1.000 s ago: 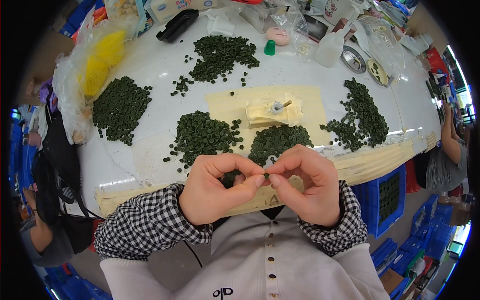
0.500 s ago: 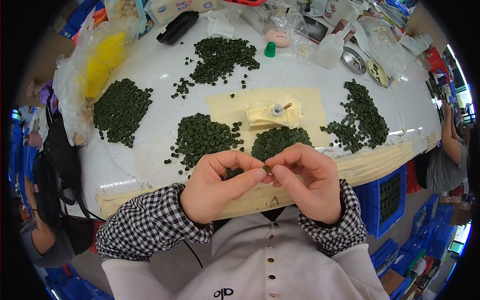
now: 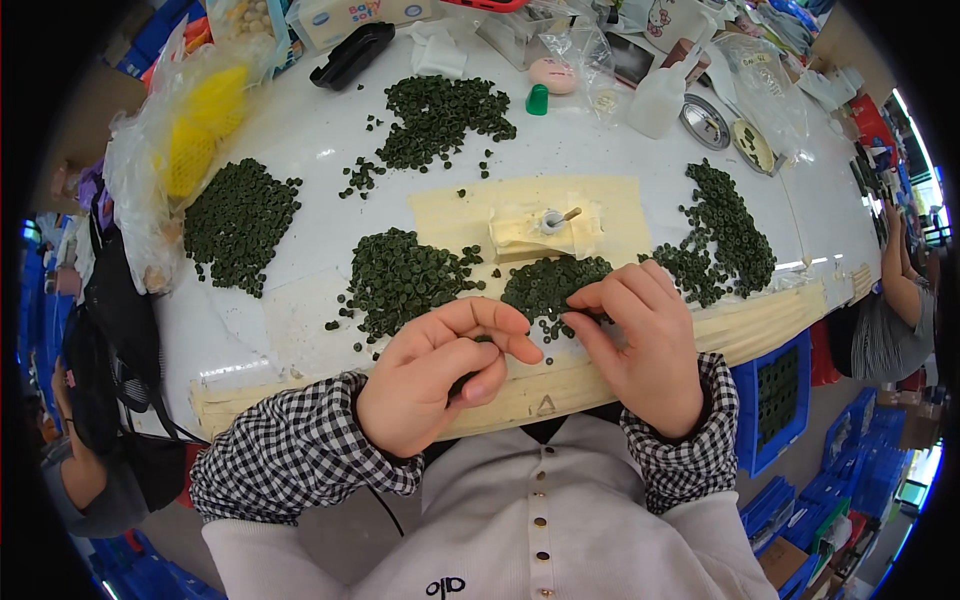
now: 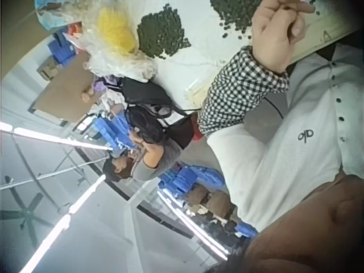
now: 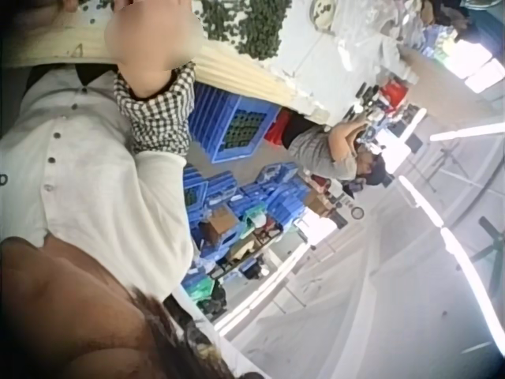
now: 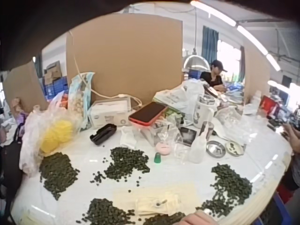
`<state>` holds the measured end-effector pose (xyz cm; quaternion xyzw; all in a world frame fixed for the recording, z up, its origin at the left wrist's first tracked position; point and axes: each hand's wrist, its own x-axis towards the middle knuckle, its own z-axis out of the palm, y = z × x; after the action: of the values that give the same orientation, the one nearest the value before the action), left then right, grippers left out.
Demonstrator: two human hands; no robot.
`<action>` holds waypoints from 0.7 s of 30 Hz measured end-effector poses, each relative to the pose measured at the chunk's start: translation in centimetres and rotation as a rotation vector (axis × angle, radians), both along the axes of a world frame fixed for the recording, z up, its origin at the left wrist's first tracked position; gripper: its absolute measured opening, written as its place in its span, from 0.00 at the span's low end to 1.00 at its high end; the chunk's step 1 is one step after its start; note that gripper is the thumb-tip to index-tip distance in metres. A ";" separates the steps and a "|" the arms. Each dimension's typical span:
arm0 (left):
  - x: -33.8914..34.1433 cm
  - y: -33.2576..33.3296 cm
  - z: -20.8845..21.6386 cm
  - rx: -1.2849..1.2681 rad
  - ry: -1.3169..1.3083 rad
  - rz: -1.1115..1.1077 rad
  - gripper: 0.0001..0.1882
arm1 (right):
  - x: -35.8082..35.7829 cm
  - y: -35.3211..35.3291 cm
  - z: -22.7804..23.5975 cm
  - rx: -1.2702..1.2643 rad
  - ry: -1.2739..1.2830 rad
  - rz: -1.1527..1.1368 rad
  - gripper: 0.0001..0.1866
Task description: The person is sorting and inspecting small green plastic parts on a factory workbench.
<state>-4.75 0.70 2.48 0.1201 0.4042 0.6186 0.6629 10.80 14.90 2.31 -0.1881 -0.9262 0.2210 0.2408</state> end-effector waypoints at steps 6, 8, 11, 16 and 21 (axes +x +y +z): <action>-0.3 0.1 -0.2 -0.020 0.017 -0.143 0.12 | -0.7 -0.4 -0.1 0.102 -0.003 -0.006 0.08; -0.3 0.1 -0.2 -0.033 0.023 -0.162 0.14 | -0.8 -0.4 -0.1 0.110 0.016 0.000 0.08; -0.4 -0.1 -0.6 -0.009 -0.030 -0.165 0.15 | -0.7 -0.4 0.0 0.081 0.087 0.012 0.08; -0.4 -0.3 -0.6 0.034 -0.087 -0.142 0.17 | -0.6 -0.7 0.6 -0.100 0.212 0.024 0.08; -0.2 0.2 0.5 0.002 -0.045 -0.114 0.13 | -0.2 -1.1 0.9 -0.259 0.192 -0.004 0.07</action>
<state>-4.91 0.92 3.00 0.1296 0.3813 0.5828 0.7058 10.60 13.76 3.20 -0.1971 -0.8624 0.3550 0.3023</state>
